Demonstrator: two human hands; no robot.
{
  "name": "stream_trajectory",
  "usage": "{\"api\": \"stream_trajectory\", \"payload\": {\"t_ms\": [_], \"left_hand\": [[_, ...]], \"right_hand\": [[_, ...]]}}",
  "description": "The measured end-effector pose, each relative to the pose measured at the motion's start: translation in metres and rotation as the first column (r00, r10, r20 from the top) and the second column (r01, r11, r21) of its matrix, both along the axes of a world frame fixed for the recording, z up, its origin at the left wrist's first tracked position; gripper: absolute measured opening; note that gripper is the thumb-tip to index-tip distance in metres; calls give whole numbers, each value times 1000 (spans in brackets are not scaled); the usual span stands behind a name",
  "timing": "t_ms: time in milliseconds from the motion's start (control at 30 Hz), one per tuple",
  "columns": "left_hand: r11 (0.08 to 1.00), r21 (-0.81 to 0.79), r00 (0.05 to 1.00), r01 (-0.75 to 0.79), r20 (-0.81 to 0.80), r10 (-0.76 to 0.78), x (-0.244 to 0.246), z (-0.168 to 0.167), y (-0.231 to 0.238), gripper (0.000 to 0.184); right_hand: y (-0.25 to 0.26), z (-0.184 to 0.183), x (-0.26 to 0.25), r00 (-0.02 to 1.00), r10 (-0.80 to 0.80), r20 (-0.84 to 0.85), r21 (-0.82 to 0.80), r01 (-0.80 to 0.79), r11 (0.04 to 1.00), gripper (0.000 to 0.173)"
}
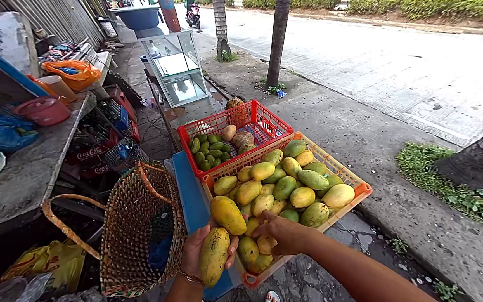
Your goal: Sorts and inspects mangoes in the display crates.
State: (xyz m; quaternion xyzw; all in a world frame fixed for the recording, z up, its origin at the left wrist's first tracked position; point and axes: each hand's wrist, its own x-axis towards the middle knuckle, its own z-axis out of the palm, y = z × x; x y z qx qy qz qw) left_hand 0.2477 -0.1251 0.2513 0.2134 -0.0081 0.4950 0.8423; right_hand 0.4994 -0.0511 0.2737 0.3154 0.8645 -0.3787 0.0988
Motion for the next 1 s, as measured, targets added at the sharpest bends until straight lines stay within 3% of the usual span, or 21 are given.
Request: {"api": "stream_trajectory", "payload": {"t_ms": [100, 167, 267, 300, 333, 400, 500, 567, 600, 700, 800, 867, 900, 1000], "left_hand": [[1000, -14, 995, -15, -100, 14, 2, 5, 3, 62], [999, -33, 977, -12, -212, 5, 7, 15, 6, 71], [998, 20, 917, 57, -397, -44, 25, 43, 13, 104], [994, 57, 894, 90, -445, -56, 31, 53, 16, 111], [990, 101, 870, 103, -491, -40, 36, 61, 18, 112], [989, 143, 826, 40, -562, 48, 37, 73, 22, 99], [946, -27, 729, -323, -645, 230, 32, 79, 21, 49], [791, -211, 680, -574, -661, 317, 27, 80, 24, 50], [739, -267, 684, -619, -647, 339, 20, 76, 23, 49], [772, -268, 728, -576, -598, 335, 0, 57, 8, 37], [849, -226, 768, -478, -578, 278, -12, 40, -1, 50], [887, -197, 801, -418, -540, 258, -16, 32, -4, 58], [906, -167, 818, -390, -515, 257, -17, 28, -5, 61], [925, -135, 865, -355, -424, 270, -15, 23, -10, 66]], "right_hand": [[7, 17, 12, 955, -197, -222, -139, 168, 976, 63], [13, 33, 21, 854, -374, -361, -350, 247, 904, 74], [20, 48, 26, 744, -537, -398, -624, 209, 753, 113], [22, 47, 28, 700, -587, -406, -710, 163, 685, 118], [24, 43, 31, 651, -640, -407, -780, 117, 615, 111], [27, 33, 45, 580, -712, -395, -852, 58, 520, 95], [30, 21, 69, 488, -781, -390, -892, 9, 452, 87], [29, 17, 85, 396, -792, -465, -876, -76, 476, 87], [28, 18, 92, 352, -795, -495, -864, -99, 494, 86], [26, 24, 111, 280, -809, -517, -856, -158, 492, 75], [21, 20, 118, 344, -825, -448, -891, -100, 442, 67], [15, 17, 110, 416, -829, -374, -899, 58, 434, 75], [13, 17, 101, 464, -812, -354, -865, 167, 472, 82], [14, 15, 71, 679, -631, -376, -563, 373, 737, 96]]}}
